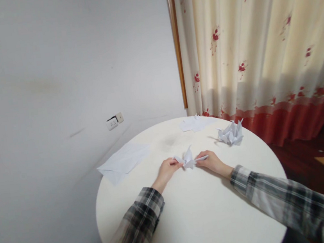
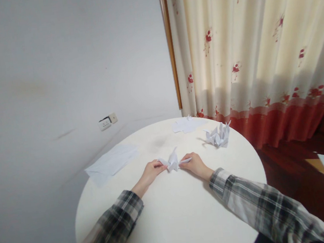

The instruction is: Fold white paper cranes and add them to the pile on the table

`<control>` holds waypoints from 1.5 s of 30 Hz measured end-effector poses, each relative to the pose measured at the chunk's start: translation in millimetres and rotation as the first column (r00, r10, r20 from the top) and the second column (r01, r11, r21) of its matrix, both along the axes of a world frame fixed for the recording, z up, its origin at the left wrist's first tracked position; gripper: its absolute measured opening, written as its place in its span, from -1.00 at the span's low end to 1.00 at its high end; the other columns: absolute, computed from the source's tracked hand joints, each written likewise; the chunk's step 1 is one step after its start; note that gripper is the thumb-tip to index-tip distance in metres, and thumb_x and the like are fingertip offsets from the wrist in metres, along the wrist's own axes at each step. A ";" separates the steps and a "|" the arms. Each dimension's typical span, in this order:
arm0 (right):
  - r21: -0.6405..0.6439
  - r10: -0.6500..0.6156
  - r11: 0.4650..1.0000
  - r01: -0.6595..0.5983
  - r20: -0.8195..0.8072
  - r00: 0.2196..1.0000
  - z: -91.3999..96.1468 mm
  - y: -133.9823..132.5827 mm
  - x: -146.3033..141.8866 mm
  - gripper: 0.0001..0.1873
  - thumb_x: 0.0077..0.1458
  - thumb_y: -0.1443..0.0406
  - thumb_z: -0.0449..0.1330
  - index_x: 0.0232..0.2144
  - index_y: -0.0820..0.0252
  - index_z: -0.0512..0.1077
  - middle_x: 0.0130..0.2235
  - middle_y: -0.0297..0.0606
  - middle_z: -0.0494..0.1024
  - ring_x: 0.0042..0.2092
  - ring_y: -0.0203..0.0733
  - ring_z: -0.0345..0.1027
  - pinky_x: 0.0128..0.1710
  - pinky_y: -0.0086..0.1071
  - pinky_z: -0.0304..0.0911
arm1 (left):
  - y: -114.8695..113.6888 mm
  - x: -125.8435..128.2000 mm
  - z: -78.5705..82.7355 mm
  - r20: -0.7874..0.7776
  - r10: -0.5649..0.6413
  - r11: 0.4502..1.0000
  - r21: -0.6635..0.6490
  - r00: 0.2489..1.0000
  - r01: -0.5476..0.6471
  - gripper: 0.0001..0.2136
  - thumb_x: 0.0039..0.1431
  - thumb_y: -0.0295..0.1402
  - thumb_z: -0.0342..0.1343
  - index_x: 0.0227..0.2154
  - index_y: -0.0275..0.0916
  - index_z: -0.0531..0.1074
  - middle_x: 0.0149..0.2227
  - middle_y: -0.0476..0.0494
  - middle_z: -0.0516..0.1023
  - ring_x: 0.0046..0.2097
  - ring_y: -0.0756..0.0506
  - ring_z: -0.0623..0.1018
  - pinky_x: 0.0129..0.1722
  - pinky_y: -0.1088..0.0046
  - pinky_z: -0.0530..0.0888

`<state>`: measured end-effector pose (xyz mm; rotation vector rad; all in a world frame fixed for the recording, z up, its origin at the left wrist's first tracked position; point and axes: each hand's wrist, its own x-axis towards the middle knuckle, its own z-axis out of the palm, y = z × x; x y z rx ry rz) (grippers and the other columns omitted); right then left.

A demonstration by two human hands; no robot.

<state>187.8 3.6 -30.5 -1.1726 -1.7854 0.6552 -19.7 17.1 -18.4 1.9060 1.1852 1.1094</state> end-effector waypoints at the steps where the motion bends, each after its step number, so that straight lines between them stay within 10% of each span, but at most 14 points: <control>1: -0.013 0.003 1.000 -0.003 -0.012 1.000 -0.2 0.9 -0.2 -0.83 -0.23 0.26 0.20 -0.56 0.29 0.46 -0.54 -0.28 0.49 -0.51 -0.30 0.28 -0.52 -0.49 0.13 | -0.1 0.4 0.1 0.007 0.002 1.000 -0.012 1.000 -0.002 -0.82 -0.24 -0.25 0.17 -0.69 -0.29 0.44 -0.59 -0.04 0.40 -0.44 -0.04 0.39 -0.40 0.49 0.27; 14: -0.090 -0.002 0.996 -0.019 -0.224 0.975 12.5 -2.9 -6.9 -0.77 -0.24 0.21 0.20 -0.53 0.28 0.38 -0.55 -0.36 0.37 -0.51 -0.36 0.20 -0.47 -0.47 0.12 | -2.8 5.9 2.0 0.250 -0.040 0.985 -0.154 0.967 0.080 -0.74 -0.29 -0.25 0.21 -0.52 -0.33 0.41 -0.49 -0.08 0.48 -0.43 -0.03 0.43 -0.37 0.48 0.34; 32: 0.236 -0.120 0.966 0.109 0.035 0.992 20.8 8.3 18.2 -0.89 -0.19 0.28 0.17 -0.62 0.20 0.33 -0.49 -0.31 0.40 -0.38 -0.24 0.26 -0.32 -0.39 0.13 | 5.9 6.1 1.5 0.534 0.145 0.977 -0.209 0.833 -0.036 -0.57 -0.04 0.05 -0.13 -0.51 -0.29 0.24 -0.51 -0.06 0.39 -0.50 0.05 0.39 -0.49 0.54 0.30; 45: 0.409 -0.539 0.791 0.456 0.112 0.835 24.1 27.7 68.7 -0.81 -0.03 0.23 0.06 -0.54 0.21 0.40 -0.48 -0.24 0.36 -0.41 -0.20 0.21 -0.40 -0.33 0.08 | 5.6 6.8 -3.4 0.500 0.144 0.972 -0.232 0.854 -0.028 -0.56 -0.05 0.05 -0.11 -0.44 -0.31 0.26 -0.50 -0.08 0.41 -0.52 0.05 0.39 -0.52 0.54 0.29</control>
